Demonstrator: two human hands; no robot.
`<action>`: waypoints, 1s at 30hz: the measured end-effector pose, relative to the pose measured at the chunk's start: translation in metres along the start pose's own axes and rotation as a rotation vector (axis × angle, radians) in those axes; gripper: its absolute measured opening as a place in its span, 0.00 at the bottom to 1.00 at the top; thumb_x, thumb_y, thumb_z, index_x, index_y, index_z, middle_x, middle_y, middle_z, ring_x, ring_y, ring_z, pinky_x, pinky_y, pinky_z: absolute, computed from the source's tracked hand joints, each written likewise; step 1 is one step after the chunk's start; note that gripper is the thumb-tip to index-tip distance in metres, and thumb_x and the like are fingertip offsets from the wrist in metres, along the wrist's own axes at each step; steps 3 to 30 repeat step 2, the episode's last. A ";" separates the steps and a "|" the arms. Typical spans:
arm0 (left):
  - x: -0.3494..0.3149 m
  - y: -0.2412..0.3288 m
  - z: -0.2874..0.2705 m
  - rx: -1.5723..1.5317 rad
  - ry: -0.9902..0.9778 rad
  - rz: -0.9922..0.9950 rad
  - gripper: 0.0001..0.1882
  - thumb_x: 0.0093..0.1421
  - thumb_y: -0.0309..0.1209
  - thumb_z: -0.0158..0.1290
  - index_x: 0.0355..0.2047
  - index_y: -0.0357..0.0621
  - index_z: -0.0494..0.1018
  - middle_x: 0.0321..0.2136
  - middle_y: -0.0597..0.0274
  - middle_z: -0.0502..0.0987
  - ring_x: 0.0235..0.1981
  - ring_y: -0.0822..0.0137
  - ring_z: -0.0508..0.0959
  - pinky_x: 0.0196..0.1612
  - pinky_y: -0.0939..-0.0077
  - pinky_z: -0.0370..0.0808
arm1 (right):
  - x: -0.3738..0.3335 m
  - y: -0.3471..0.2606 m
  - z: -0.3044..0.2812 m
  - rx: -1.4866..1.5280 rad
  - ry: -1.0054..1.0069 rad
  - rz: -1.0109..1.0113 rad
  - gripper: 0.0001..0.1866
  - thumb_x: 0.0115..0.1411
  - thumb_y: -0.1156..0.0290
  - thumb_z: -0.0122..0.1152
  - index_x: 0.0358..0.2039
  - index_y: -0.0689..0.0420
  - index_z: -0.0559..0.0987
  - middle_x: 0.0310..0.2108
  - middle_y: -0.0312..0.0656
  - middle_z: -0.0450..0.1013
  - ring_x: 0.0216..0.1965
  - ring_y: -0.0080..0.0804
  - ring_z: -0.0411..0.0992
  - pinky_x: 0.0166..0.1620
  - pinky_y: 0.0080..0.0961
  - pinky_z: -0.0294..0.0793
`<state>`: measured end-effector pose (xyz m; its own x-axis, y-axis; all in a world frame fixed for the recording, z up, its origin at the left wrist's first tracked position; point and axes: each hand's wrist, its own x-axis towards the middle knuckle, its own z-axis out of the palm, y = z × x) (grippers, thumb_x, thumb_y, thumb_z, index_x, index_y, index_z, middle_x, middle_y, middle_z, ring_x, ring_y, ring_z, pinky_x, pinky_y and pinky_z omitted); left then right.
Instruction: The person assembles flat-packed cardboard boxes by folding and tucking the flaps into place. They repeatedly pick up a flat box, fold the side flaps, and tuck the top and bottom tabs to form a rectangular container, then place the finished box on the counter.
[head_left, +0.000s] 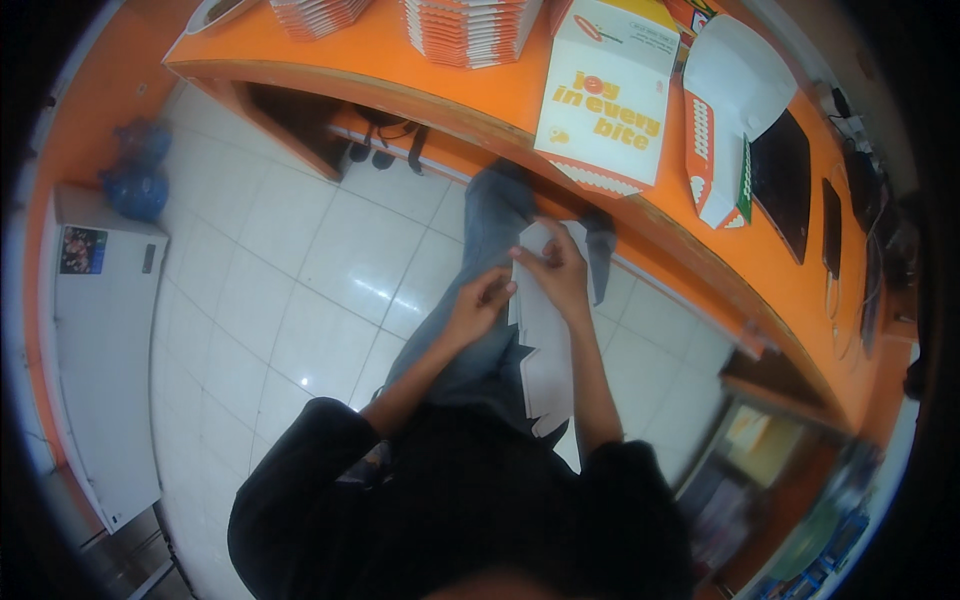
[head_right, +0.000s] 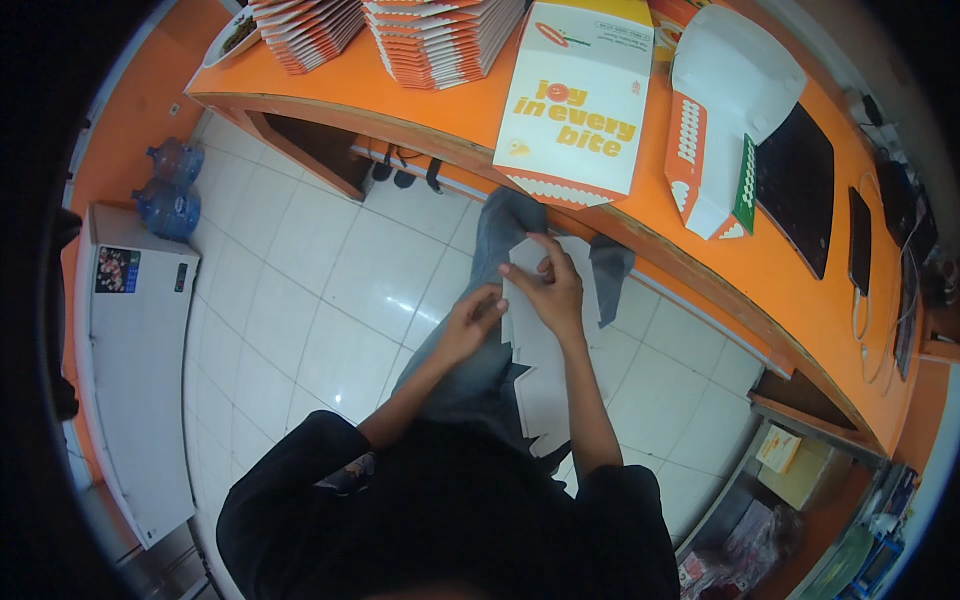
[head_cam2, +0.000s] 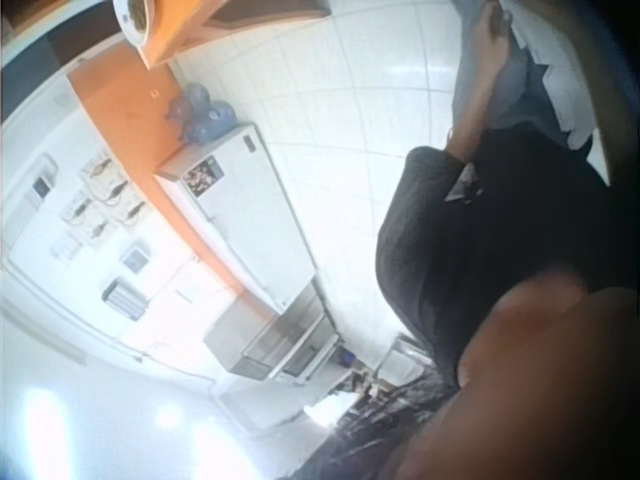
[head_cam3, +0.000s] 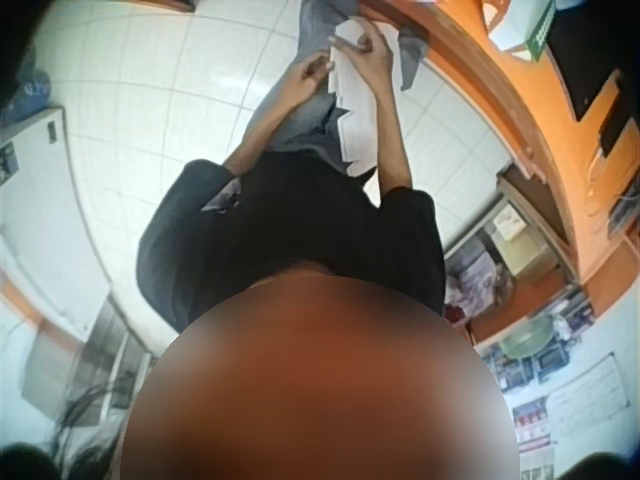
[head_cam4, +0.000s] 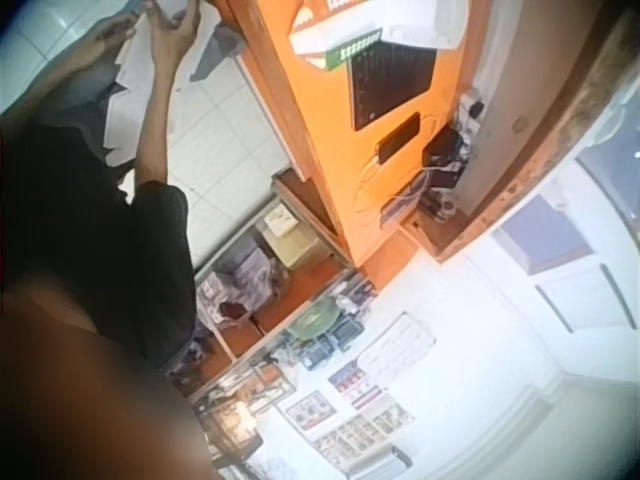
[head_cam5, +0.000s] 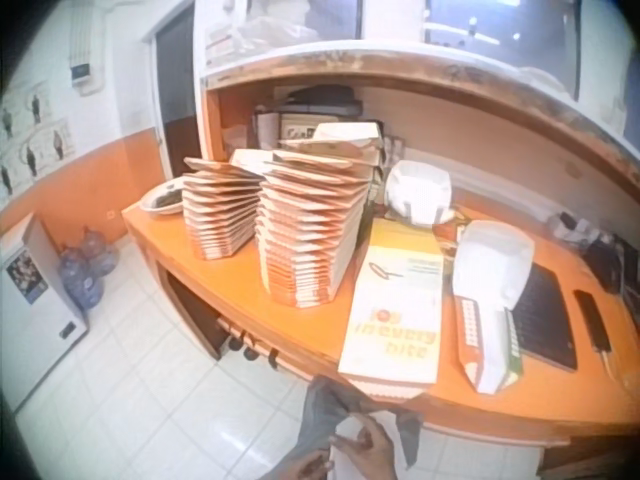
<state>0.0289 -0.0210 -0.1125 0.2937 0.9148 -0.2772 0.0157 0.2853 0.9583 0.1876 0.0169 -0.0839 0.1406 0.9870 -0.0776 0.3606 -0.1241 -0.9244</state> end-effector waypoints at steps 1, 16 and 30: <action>0.002 0.000 0.001 0.023 0.000 0.013 0.11 0.64 0.31 0.52 0.44 0.41 0.72 0.36 0.69 0.73 0.36 0.80 0.69 0.38 0.83 0.67 | -0.001 -0.002 -0.001 0.007 0.022 0.029 0.35 0.43 0.54 0.75 0.53 0.47 0.74 0.29 0.35 0.64 0.29 0.23 0.64 0.32 0.20 0.67; 0.003 0.000 0.003 0.009 -0.003 0.020 0.11 0.64 0.31 0.52 0.44 0.41 0.72 0.36 0.69 0.73 0.36 0.80 0.69 0.38 0.83 0.67 | -0.001 -0.004 -0.003 0.015 0.044 0.058 0.36 0.43 0.54 0.75 0.53 0.47 0.74 0.29 0.34 0.64 0.28 0.23 0.64 0.31 0.20 0.67; 0.003 0.000 0.003 0.009 -0.003 0.020 0.11 0.64 0.31 0.52 0.44 0.41 0.72 0.36 0.69 0.73 0.36 0.80 0.69 0.38 0.83 0.67 | -0.001 -0.004 -0.003 0.015 0.044 0.058 0.36 0.43 0.54 0.75 0.53 0.47 0.74 0.29 0.34 0.64 0.28 0.23 0.64 0.31 0.20 0.67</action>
